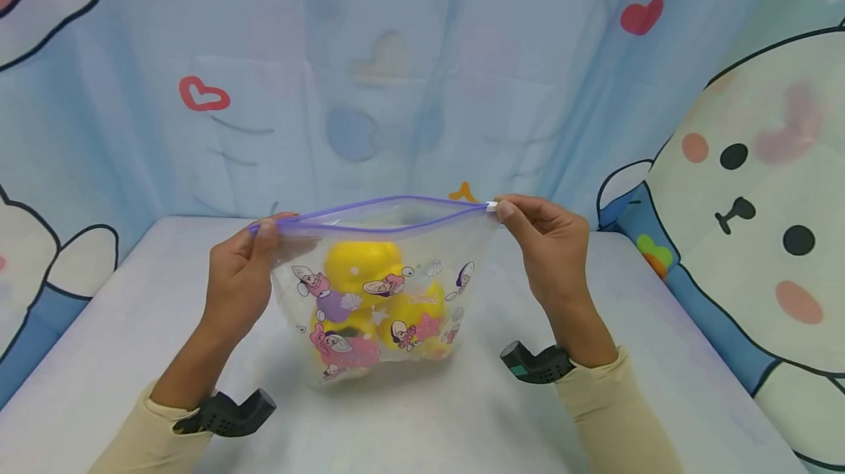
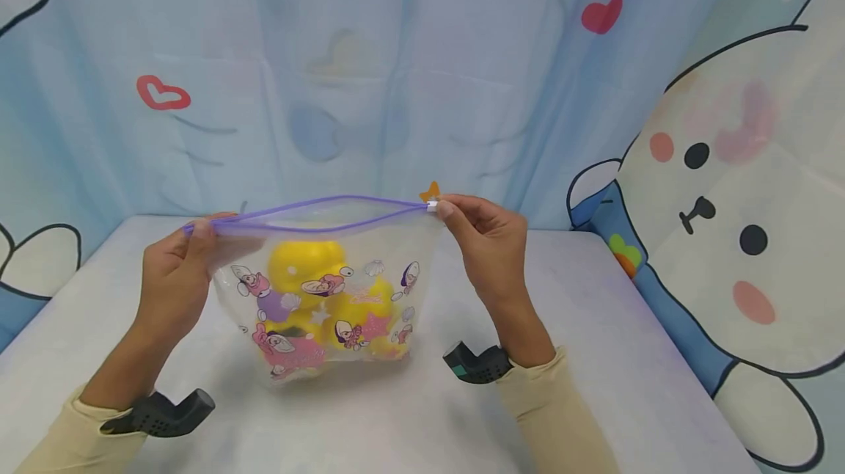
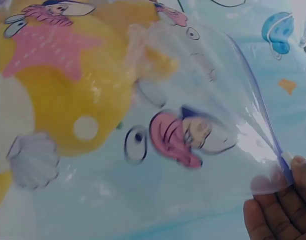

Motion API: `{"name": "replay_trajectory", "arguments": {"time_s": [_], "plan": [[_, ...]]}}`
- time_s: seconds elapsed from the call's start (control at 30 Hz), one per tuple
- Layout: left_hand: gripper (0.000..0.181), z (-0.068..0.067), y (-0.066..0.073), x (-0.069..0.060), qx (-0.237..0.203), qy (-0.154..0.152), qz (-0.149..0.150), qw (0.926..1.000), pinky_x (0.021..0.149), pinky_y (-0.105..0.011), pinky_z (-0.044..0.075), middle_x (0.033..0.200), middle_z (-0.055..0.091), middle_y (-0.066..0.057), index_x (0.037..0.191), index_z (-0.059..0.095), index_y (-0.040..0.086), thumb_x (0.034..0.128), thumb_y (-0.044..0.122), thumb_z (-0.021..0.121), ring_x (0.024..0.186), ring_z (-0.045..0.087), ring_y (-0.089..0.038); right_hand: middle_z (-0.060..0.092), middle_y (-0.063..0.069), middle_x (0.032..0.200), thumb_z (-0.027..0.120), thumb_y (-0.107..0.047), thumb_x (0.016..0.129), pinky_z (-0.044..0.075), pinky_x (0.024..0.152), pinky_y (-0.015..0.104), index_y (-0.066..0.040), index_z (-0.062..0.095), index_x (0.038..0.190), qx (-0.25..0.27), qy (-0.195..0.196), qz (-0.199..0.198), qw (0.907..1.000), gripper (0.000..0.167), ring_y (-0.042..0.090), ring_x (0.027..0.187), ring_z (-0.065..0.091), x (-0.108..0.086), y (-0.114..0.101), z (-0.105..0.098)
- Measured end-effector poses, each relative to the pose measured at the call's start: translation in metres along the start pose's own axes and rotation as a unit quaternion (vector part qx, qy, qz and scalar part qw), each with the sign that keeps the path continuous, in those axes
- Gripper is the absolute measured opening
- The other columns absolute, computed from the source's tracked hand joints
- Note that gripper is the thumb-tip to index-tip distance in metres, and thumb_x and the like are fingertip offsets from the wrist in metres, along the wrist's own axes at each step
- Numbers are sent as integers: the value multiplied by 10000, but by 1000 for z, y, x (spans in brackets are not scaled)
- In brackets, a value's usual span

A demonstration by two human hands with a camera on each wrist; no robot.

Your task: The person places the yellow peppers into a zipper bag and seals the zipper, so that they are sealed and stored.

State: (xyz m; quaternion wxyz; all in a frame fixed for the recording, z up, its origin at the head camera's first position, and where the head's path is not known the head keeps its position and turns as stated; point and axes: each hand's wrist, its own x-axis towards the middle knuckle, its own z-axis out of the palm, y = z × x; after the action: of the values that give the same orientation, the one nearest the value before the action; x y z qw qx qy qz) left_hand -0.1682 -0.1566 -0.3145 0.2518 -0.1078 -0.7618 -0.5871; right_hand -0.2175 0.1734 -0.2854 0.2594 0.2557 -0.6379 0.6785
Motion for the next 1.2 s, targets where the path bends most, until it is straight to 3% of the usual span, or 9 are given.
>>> {"name": "replay_trajectory", "arguments": {"time_s": [0.13,0.27,0.4,0.6,0.8,0.93,1.07,1.13,1.2], "plan": [[446,3,-2,3,-62,118,-231,9996,974,-419,469,1127,680,-143,1226,641,-14,1028,329,436,1058,644,-223,713,90,980,603,26,920,528,877,324,123,666,1086,143,-184,162,9996,203,206,898,671,-2,10,-2],[443,4,-4,5,-129,78,-206,9997,946,-350,489,1112,689,-135,1230,642,-7,1029,328,432,1024,663,-158,674,66,1127,541,-41,967,506,915,323,41,596,1268,-47,-806,593,9950,317,218,1048,633,-9,19,-3],[411,0,-7,6,-184,26,-58,9998,942,-327,490,1102,695,-106,1216,654,-5,1026,298,453,1019,659,-121,705,14,1051,565,-83,972,515,896,297,27,663,1174,-538,-1195,871,9875,250,200,1009,631,-12,24,-2],[395,-7,-11,11,-226,124,-27,9997,918,-277,491,1031,711,16,1183,664,-40,1022,265,472,1010,661,-106,739,21,975,574,-67,967,523,829,295,49,711,1078,-797,-1216,663,9872,211,204,946,659,-11,25,-1],[374,-5,-5,21,-322,169,-249,9990,893,-287,502,1156,673,-71,1295,595,16,1009,242,511,1046,644,-152,739,29,972,579,-125,974,537,843,301,37,706,1107,-836,-1141,880,9860,245,200,975,660,-13,24,-1],[386,-3,7,23,-82,547,495,9972,970,-279,458,1279,610,-34,1373,510,41,988,74,520,1137,601,-164,738,1,958,595,-139,967,549,818,295,65,686,1131,-848,-964,1041,9862,276,166,944,671,-13,24,-1],[355,4,30,25,396,854,1694,9810,1050,-316,394,1276,609,-35,1294,575,-3,941,-19,546,1191,558,-169,737,-11,952,599,-128,964,552,814,301,86,673,1137,-767,-978,1035,9868,286,161,934,674,-13,23,-1],[322,11,42,27,504,799,2173,9715,1049,-338,398,1246,630,-55,1235,618,-18,918,-38,565,1194,555,-183,737,-11,953,598,-125,964,551,816,302,85,672,1139,-735,-1020,1000,9870,284,164,942,671,-14,23,0],[289,19,55,29,545,494,2534,9646,1038,-350,410,1212,650,-72,1187,645,-28,906,-44,577,1185,564,-192,737,-9,959,597,-125,964,549,823,303,82,673,1141,-721,-1073,971,9868,283,168,955,668,-14,22,0]]}}
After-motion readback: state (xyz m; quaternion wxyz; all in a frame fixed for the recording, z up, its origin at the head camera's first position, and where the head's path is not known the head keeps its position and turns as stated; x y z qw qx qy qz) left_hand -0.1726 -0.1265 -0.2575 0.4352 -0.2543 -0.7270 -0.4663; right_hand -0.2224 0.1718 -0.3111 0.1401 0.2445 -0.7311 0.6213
